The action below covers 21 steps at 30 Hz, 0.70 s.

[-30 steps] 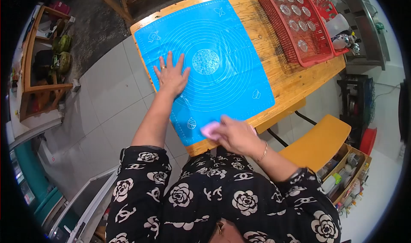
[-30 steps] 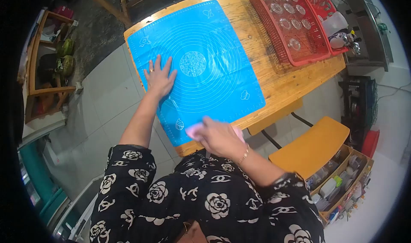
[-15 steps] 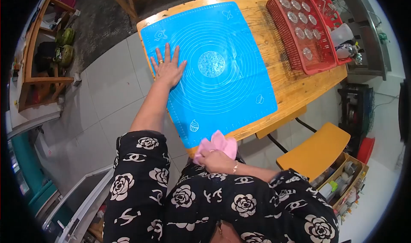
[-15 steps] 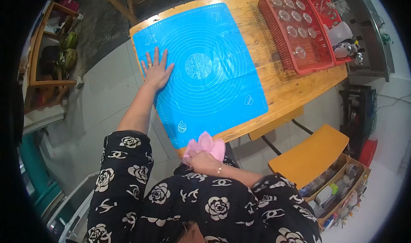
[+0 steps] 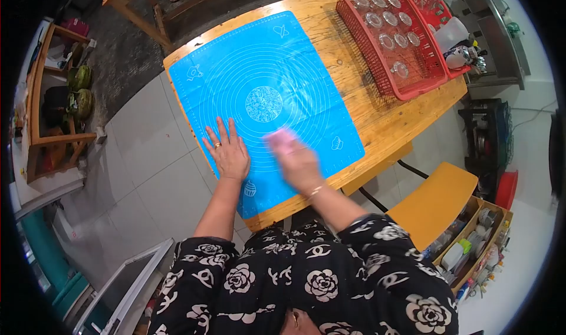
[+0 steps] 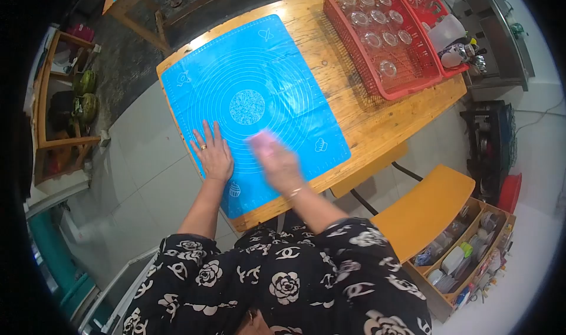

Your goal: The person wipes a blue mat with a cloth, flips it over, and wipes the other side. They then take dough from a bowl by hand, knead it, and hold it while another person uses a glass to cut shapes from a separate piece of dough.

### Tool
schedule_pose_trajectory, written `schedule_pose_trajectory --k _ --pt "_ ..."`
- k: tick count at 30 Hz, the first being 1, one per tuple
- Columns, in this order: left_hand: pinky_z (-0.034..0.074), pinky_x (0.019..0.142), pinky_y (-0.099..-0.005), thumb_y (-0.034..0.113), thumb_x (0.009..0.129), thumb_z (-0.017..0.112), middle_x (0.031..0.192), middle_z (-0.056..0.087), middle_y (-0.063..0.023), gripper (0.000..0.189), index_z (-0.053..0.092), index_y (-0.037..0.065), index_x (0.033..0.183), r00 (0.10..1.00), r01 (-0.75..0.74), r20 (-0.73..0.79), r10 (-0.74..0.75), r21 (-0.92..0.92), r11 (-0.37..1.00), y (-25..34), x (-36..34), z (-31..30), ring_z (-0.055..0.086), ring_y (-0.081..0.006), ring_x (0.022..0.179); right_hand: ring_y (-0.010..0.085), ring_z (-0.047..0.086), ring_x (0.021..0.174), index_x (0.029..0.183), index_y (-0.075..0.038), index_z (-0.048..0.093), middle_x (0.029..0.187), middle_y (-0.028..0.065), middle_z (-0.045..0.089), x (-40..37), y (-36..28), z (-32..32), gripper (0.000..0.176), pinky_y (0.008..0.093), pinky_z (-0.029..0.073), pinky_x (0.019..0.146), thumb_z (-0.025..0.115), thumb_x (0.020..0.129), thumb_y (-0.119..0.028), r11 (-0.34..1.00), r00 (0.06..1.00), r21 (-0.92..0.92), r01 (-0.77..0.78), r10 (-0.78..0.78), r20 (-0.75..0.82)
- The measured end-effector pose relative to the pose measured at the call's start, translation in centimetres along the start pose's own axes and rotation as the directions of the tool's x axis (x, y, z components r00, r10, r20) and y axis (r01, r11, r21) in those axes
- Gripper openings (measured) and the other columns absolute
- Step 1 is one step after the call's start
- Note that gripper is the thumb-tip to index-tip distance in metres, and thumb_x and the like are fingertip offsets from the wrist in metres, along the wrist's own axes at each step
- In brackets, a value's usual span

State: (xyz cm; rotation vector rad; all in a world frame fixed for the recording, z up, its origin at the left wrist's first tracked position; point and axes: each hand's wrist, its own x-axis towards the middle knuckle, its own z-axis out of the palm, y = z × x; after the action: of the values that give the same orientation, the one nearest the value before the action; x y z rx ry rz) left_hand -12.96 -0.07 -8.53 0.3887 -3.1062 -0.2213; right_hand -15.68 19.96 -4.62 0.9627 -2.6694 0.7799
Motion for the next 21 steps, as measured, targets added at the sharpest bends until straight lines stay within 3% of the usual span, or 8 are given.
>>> schedule_pose_trajectory --k 2,5,8,11,13,15,18,21 --pt "0.0 0.118 -0.0635 0.028 0.1 0.044 0.164 0.013 -0.0171 0.059 0.03 0.013 0.155 1.0 0.01 0.013 -0.01 0.011 1.0 -0.1 0.3 -0.2 0.007 -0.0488 0.149 0.0315 0.062 0.092 0.134 -0.016 0.059 0.115 0.0127 0.061 -0.3 4.8 -5.5 0.045 0.042 0.054 0.077 0.052 0.091 -0.003 0.895 0.945 -0.33 -0.3 0.327 0.026" --pt "-0.001 0.118 -0.0628 0.03 0.1 0.044 0.165 0.012 -0.0167 0.059 0.031 0.014 0.155 1.0 0.012 0.023 -0.012 -0.009 1.0 0.0 0.1 -0.4 0.006 -0.0481 0.149 0.0368 0.061 0.091 0.125 -0.012 0.063 0.1 0.018 0.057 -2.0 11.5 -11.0 0.033 0.0469 0.051 0.076 0.05 0.095 -0.012 0.553 0.584 -0.276 -0.786 0.811 -0.039" --pt "0.002 0.119 -0.0627 0.031 0.099 0.046 0.164 0.013 -0.017 0.06 0.031 0.014 0.155 0.997 0.044 0.072 -0.038 -0.072 0.996 -0.2 0.7 -0.8 0.008 -0.0483 0.149 0.0354 0.06 0.088 0.128 -0.017 0.064 0.102 0.0165 0.059 -0.2 11.4 -10.8 0.034 0.0442 0.05 0.074 0.055 0.095 -0.022 0.699 0.734 -0.226 -0.679 0.651 -0.192" --pt "0.003 0.118 -0.0634 0.033 0.098 0.048 0.164 0.014 -0.0168 0.063 0.031 0.015 0.155 0.988 0.118 0.121 -0.1 -0.153 0.981 -0.4 2.1 -2.6 0.008 -0.0486 0.149 0.0357 0.059 0.094 0.132 -0.019 0.06 0.104 0.0172 0.06 6.0 4.1 -8.2 0.042 0.0487 0.049 0.076 0.053 0.092 -0.011 0.789 0.741 -0.106 -0.605 0.607 0.287" --pt "0.003 0.117 -0.0654 0.035 0.097 0.05 0.164 0.014 -0.0167 0.065 0.03 0.017 0.156 0.991 0.094 -0.086 -0.105 -0.124 0.988 -0.5 4.0 -1.8 0.008 -0.0489 0.149 0.037 0.062 0.093 0.129 -0.018 0.062 0.106 0.0186 0.061 6.7 -0.6 -1.3 0.045 0.0489 0.05 0.08 0.052 0.087 -0.005 0.968 0.974 -0.127 -0.216 0.223 0.037" --pt "0.002 0.116 -0.0678 0.038 0.097 0.05 0.165 0.014 -0.0162 0.065 0.03 0.02 0.156 0.996 0.089 0.021 -0.089 0.001 0.996 -0.3 4.4 -1.6 0.007 -0.0489 0.149 0.0377 0.063 0.093 0.126 -0.018 0.062 0.107 0.0187 0.061 7.4 -3.1 2.7 0.041 0.0499 0.051 0.079 0.052 0.088 -0.005 0.987 0.966 0.143 -0.079 0.04 0.257" --pt "-0.001 0.114 -0.0708 0.041 0.097 0.049 0.165 0.013 -0.0155 0.065 0.03 0.023 0.156 0.995 0.094 0.039 -0.095 0.038 0.995 -0.3 4.9 -0.9 0.006 -0.0488 0.149 0.0382 0.062 0.098 0.119 -0.012 0.064 0.112 0.0199 0.063 6.1 1.2 4.0 0.031 0.053 0.049 0.084 0.05 0.092 -0.009 0.982 0.996 0.185 0.025 -0.04 0.08" --pt "0.001 0.113 -0.0713 0.044 0.098 0.046 0.165 0.013 -0.0152 0.065 0.029 0.023 0.157 0.993 0.111 0.024 -0.112 0.048 0.993 -0.2 4.7 -0.8 0.007 -0.0485 0.149 0.0372 0.062 0.088 0.118 -0.019 0.066 0.1 0.0183 0.058 7.2 9.4 -0.6 0.03 0.0496 0.052 0.071 0.057 0.09 -0.013 0.955 0.972 -0.206 -0.215 0.23 0.053"
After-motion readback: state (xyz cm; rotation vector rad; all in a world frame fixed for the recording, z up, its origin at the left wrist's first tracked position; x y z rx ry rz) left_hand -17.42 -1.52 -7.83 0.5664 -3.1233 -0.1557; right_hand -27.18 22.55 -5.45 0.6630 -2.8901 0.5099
